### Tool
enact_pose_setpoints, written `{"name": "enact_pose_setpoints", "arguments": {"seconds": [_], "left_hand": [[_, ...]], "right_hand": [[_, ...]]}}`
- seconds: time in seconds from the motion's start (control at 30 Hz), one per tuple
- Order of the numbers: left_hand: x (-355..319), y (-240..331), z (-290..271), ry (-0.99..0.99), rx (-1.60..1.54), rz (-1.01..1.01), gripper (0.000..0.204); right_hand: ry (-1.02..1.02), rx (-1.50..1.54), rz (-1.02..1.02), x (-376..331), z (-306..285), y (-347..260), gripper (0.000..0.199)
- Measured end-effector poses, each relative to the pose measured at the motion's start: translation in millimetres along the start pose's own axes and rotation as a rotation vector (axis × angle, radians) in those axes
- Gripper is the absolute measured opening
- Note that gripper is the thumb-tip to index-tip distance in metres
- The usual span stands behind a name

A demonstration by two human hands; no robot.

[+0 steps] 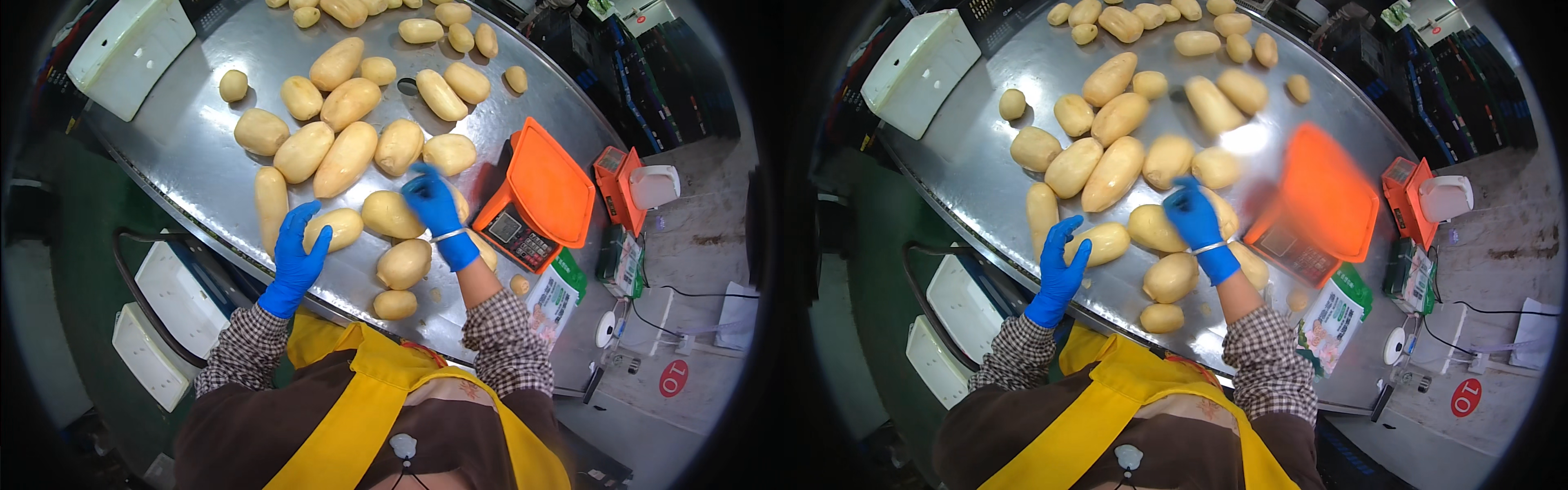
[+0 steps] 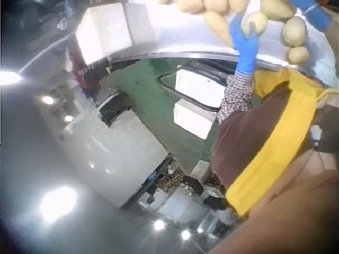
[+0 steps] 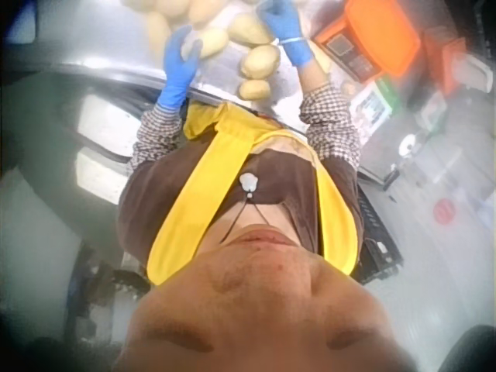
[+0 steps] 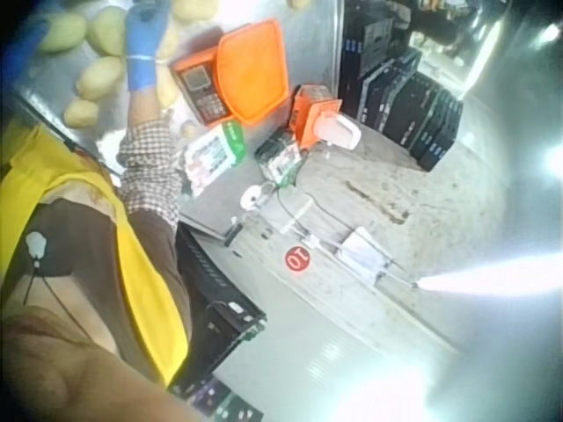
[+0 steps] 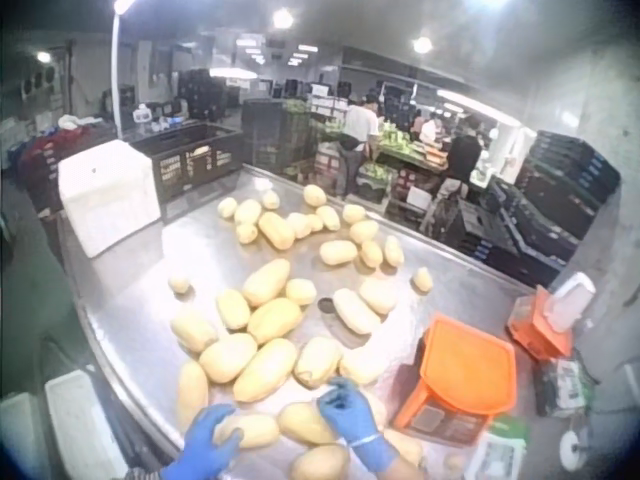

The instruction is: The person selects potatoes from a pile, places them in a plastic bag, trims a potato with a knife, weighs the bag on a scale, and places the filled bags into a crate.

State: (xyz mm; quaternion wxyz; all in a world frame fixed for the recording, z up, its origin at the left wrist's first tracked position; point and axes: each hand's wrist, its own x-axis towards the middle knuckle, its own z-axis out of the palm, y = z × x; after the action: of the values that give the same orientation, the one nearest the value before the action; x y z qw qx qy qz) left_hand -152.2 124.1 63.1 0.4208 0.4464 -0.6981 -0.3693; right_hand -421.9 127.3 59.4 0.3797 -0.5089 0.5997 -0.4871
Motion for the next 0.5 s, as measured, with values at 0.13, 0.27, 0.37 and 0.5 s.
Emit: {"name": "enact_pose_setpoints", "arguments": {"seconds": [0.13,0.27,0.37,0.5], "left_hand": [[16,7,36,-0.174,0.036,0.088,0.056],[41,17,79,-0.34,0.576,0.443,0.07],[58,4,107,-0.484,0.717,0.552,0.074],[76,24,101,-0.653,0.366,0.204,0.072]], "right_hand": [[0.264,0.227,0.021,-6,-37,-12,0.033],[0.32,0.294,0.178,-53,-44,-14,0.016],[0.196,0.251,0.296,-104,-55,3,0.022],[0.101,-0.139,0.154,-174,-47,-3,0.041]]}}
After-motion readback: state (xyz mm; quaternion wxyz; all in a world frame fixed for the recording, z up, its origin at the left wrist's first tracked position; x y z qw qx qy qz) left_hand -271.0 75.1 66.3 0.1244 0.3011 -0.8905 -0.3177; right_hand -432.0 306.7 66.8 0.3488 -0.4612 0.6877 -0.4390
